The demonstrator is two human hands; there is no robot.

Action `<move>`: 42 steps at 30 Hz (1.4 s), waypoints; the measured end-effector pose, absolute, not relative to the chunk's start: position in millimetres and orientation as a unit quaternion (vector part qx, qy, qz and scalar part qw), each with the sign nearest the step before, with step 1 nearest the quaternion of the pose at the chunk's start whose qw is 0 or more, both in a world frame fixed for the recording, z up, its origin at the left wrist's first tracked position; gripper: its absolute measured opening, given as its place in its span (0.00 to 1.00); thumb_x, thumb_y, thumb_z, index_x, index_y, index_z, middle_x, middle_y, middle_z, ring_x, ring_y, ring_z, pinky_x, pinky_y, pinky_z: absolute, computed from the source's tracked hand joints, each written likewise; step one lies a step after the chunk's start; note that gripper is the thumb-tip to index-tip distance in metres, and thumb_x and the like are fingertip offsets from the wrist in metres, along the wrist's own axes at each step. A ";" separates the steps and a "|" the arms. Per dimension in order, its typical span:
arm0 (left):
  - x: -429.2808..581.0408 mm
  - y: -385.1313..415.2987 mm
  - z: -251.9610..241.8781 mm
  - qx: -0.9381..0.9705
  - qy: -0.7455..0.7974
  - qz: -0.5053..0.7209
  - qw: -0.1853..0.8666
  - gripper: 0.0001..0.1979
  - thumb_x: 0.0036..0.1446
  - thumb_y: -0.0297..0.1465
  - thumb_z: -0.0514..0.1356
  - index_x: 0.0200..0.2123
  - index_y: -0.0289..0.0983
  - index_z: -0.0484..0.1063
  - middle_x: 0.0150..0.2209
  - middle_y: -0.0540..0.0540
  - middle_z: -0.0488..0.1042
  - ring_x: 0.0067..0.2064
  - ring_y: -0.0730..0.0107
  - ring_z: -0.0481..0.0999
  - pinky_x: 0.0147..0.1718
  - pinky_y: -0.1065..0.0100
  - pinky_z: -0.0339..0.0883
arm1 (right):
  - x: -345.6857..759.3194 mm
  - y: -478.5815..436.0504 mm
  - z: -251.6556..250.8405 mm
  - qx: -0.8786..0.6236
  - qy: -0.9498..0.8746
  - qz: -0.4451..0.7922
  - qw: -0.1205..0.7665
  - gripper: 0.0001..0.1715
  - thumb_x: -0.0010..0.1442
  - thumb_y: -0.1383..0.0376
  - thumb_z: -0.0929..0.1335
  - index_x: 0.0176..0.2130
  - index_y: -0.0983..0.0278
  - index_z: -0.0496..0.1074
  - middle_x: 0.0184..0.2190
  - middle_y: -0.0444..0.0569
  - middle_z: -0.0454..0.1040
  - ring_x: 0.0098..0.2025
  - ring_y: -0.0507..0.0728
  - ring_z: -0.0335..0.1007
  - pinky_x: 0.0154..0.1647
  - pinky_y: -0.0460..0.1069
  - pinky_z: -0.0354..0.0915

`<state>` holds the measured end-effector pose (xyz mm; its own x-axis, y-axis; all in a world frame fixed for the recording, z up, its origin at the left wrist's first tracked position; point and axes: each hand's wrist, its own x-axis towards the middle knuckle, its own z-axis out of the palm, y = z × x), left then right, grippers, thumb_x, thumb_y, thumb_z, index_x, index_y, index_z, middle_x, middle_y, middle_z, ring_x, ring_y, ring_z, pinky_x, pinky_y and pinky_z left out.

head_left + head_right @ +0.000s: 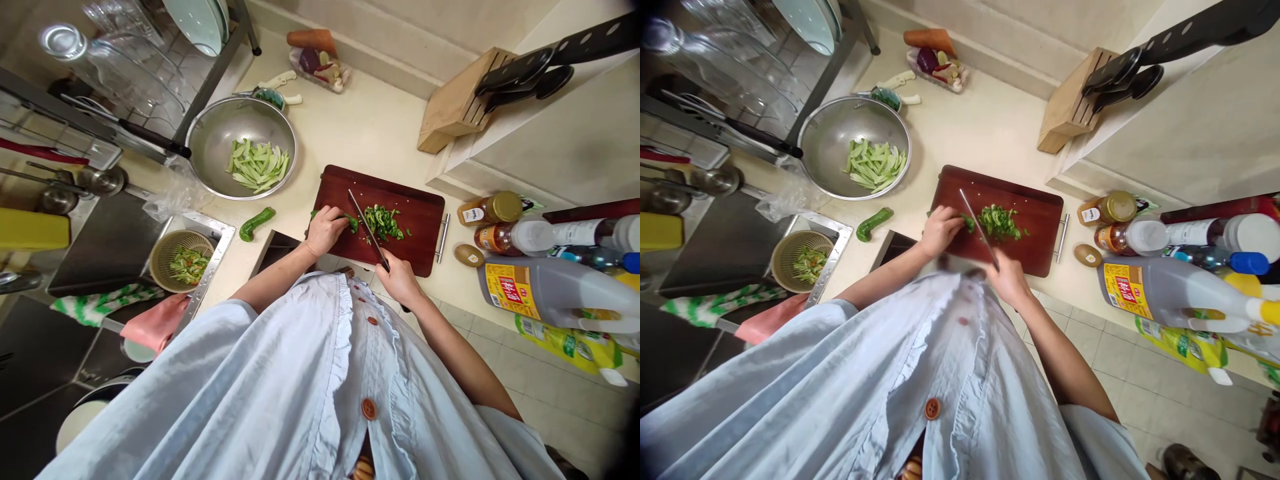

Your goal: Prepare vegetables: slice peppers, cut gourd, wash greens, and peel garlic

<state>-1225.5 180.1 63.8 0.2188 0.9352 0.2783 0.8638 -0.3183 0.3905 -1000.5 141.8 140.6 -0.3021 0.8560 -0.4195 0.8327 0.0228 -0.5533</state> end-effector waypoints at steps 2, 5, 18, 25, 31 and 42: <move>-1222.4 180.5 61.3 0.766 0.593 0.237 0.076 0.18 0.68 0.37 0.50 0.36 0.39 0.79 0.36 0.43 0.73 0.38 0.62 0.66 0.36 0.62 0.60 | -998.8 137.3 143.9 -0.592 -0.727 0.349 -0.008 0.28 0.59 0.64 0.60 0.57 0.65 0.69 0.29 0.49 0.77 0.31 0.59 0.73 0.34 0.48 0.62; -1219.9 181.3 59.9 0.760 0.607 0.223 0.065 0.17 0.67 0.36 0.52 0.33 0.39 0.79 0.34 0.42 0.73 0.38 0.61 0.66 0.33 0.61 0.57 | -997.4 130.6 149.0 -0.586 -0.743 0.318 -0.056 0.30 0.59 0.64 0.60 0.59 0.66 0.66 0.29 0.51 0.78 0.33 0.60 0.74 0.33 0.48 0.61; -1219.4 181.2 59.4 0.761 0.610 0.203 0.092 0.18 0.67 0.36 0.51 0.33 0.40 0.79 0.36 0.42 0.73 0.38 0.61 0.66 0.34 0.60 0.56 | -1015.6 153.7 126.7 -0.575 -0.762 0.282 -0.101 0.27 0.62 0.64 0.61 0.59 0.63 0.65 0.33 0.52 0.79 0.34 0.60 0.75 0.33 0.48 0.61; -1220.2 180.9 55.4 0.758 0.606 0.224 0.088 0.20 0.68 0.37 0.49 0.34 0.40 0.79 0.34 0.42 0.72 0.38 0.61 0.65 0.34 0.60 0.56 | -998.5 137.0 149.1 -0.583 -0.751 0.297 -0.094 0.28 0.60 0.64 0.61 0.58 0.63 0.67 0.29 0.51 0.78 0.32 0.61 0.75 0.32 0.48 0.61; -1221.2 180.8 56.2 0.764 0.601 0.214 0.101 0.19 0.68 0.36 0.49 0.34 0.40 0.79 0.37 0.42 0.73 0.39 0.61 0.65 0.35 0.60 0.57 | -1016.8 149.2 130.9 -0.590 -0.739 0.316 -0.082 0.28 0.59 0.64 0.62 0.58 0.65 0.68 0.34 0.54 0.80 0.36 0.63 0.76 0.36 0.50 0.64; -1220.9 179.6 51.6 0.749 0.609 0.242 0.100 0.19 0.68 0.35 0.49 0.33 0.38 0.78 0.35 0.41 0.73 0.38 0.62 0.67 0.36 0.61 0.58 | -1009.5 134.3 149.2 -0.585 -0.738 0.321 -0.097 0.29 0.60 0.64 0.62 0.59 0.64 0.67 0.33 0.52 0.80 0.37 0.62 0.77 0.37 0.49 0.66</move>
<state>-1220.9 179.6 51.6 0.1414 0.9605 0.2397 0.8638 -0.2380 0.4441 -1009.5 134.3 149.2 -0.2963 0.8017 -0.5191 0.9263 0.1086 -0.3609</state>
